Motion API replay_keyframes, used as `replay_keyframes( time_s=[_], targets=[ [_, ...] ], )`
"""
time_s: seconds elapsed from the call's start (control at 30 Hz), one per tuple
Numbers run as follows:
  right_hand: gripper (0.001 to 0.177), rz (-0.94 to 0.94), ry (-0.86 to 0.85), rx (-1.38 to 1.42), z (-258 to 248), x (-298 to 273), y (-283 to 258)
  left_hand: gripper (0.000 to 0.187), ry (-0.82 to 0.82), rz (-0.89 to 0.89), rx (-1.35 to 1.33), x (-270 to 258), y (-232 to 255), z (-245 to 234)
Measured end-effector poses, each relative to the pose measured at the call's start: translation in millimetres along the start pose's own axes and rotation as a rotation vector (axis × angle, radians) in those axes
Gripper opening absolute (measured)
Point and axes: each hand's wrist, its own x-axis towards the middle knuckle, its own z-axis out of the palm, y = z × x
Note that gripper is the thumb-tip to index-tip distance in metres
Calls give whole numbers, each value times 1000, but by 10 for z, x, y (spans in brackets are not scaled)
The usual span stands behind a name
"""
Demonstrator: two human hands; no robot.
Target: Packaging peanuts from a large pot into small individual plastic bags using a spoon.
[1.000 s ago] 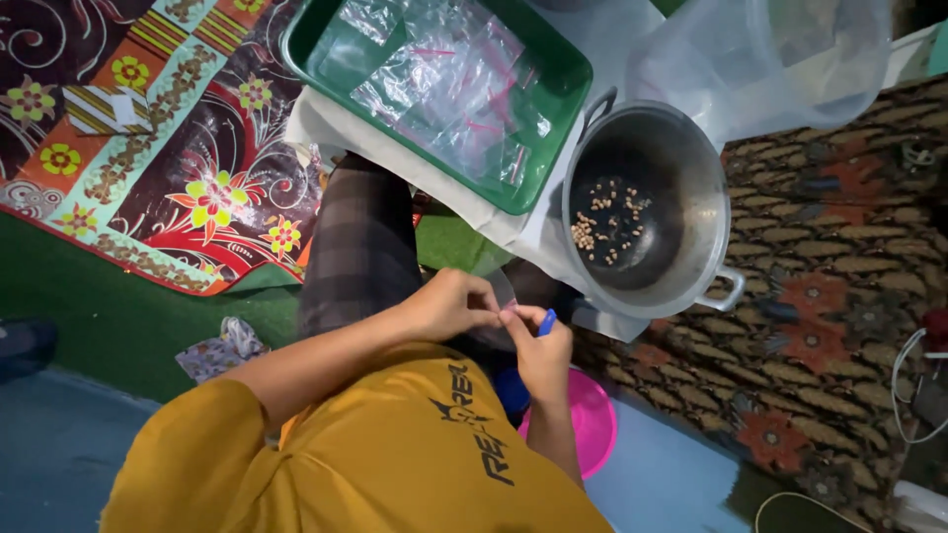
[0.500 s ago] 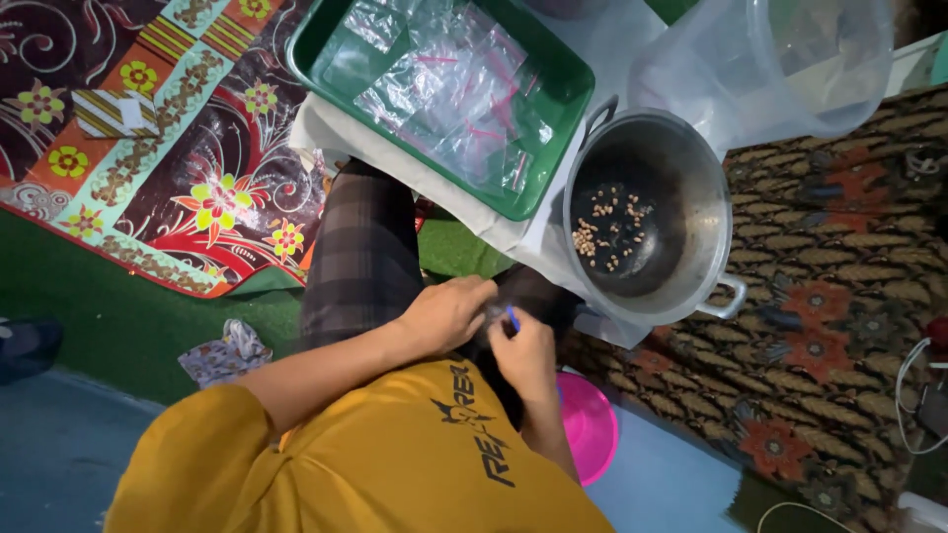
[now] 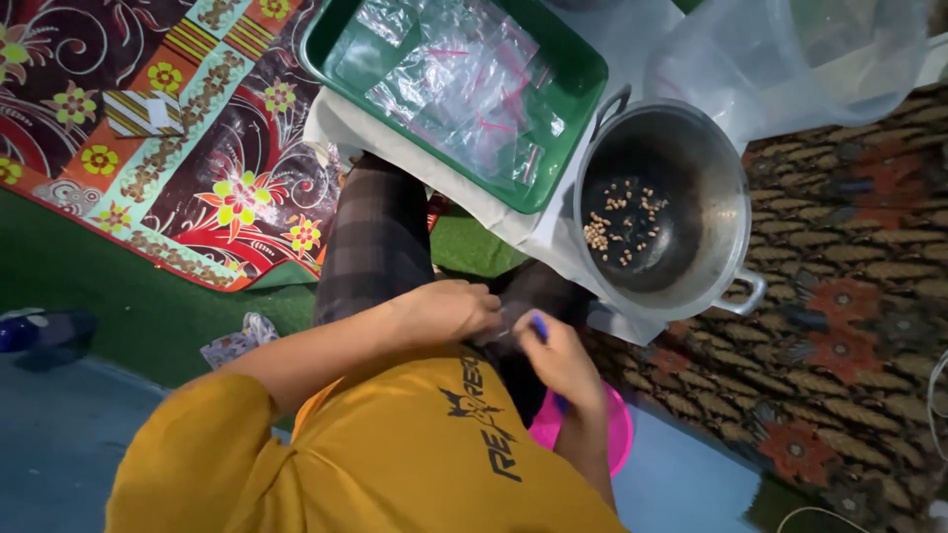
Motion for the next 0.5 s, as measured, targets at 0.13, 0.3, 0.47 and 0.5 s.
replay_keyframes(
  time_s=[0.13, 0.3, 0.47, 0.5],
  targets=[
    [34, -174, 232, 634, -277, -344, -125, 14, 155, -77, 147, 11, -115, 80],
    [41, -794, 830, 475, -759, -629, 298, 6, 114, -102, -243, 11, -122, -347],
    [44, -432, 1232, 768, -990, -449, 544, 7, 183, -107, -264, 25, -60, -530],
    [44, -405, 1255, 770, -973, -325, 578, 7, 161, -89, -279, 19, -77, -520]
  ],
)
